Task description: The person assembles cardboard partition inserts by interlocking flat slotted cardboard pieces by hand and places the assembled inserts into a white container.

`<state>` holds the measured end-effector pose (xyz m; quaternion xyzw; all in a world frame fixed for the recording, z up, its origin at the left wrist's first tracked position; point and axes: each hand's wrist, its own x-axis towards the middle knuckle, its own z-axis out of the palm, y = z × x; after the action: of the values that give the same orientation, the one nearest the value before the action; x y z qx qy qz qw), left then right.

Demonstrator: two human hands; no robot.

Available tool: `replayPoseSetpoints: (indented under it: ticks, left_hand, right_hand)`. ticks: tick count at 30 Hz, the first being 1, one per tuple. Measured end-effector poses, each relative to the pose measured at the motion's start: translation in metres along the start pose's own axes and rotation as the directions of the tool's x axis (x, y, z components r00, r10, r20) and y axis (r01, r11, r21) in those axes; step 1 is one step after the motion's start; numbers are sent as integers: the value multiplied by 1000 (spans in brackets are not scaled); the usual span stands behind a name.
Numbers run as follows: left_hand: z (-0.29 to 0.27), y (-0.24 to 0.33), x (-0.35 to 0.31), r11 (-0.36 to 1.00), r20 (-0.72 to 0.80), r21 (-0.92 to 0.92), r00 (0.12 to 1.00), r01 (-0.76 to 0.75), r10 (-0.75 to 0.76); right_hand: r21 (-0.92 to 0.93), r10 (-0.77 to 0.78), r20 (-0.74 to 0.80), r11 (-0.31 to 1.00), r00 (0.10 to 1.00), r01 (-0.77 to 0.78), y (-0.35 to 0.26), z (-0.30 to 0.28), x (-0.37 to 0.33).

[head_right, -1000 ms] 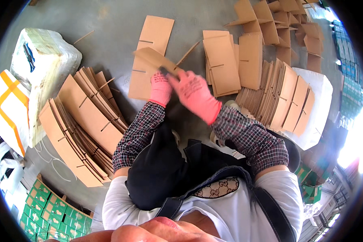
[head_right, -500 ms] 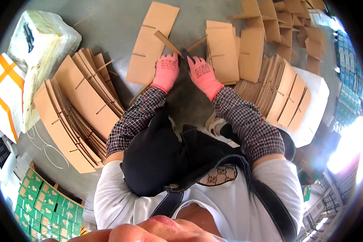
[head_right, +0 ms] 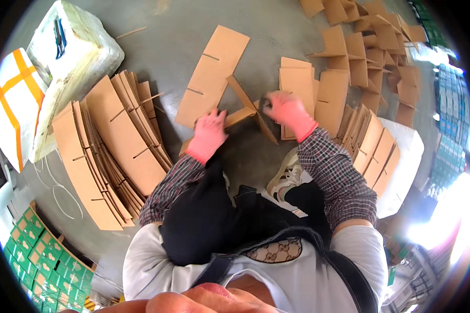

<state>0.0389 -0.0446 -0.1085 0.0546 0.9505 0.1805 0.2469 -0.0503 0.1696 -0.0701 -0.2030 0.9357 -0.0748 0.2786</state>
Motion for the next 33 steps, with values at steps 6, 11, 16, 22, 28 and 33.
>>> replayPoseSetpoints:
  ticks: [6,11,16,22,28,33]
  left_hand:
    - [15,-25,-53,991,-106,-103,992,-86,75]
    - [15,-29,-45,991,-92,-120,995,-53,42]
    - [17,-18,-39,987,-111,-153,994,-40,23]
    - [30,-46,-47,989,-207,-94,970,114,-131]
    - [7,-43,-8,972,-321,-216,933,96,-164]
    - [7,-42,-16,968,-213,-218,961,127,-174]
  right_hand:
    - [-326,-395,-48,875,918,359,-62,-29,174]
    - [-643,-428,252,596,868,481,-77,30,223]
    - [-287,-572,-23,789,820,543,-31,17,218]
    - [50,36,-813,999,582,7,30,-8,119]
    - [116,644,-435,733,630,-670,147,104,-26]
    - [227,705,-346,703,619,-674,183,91,-48]
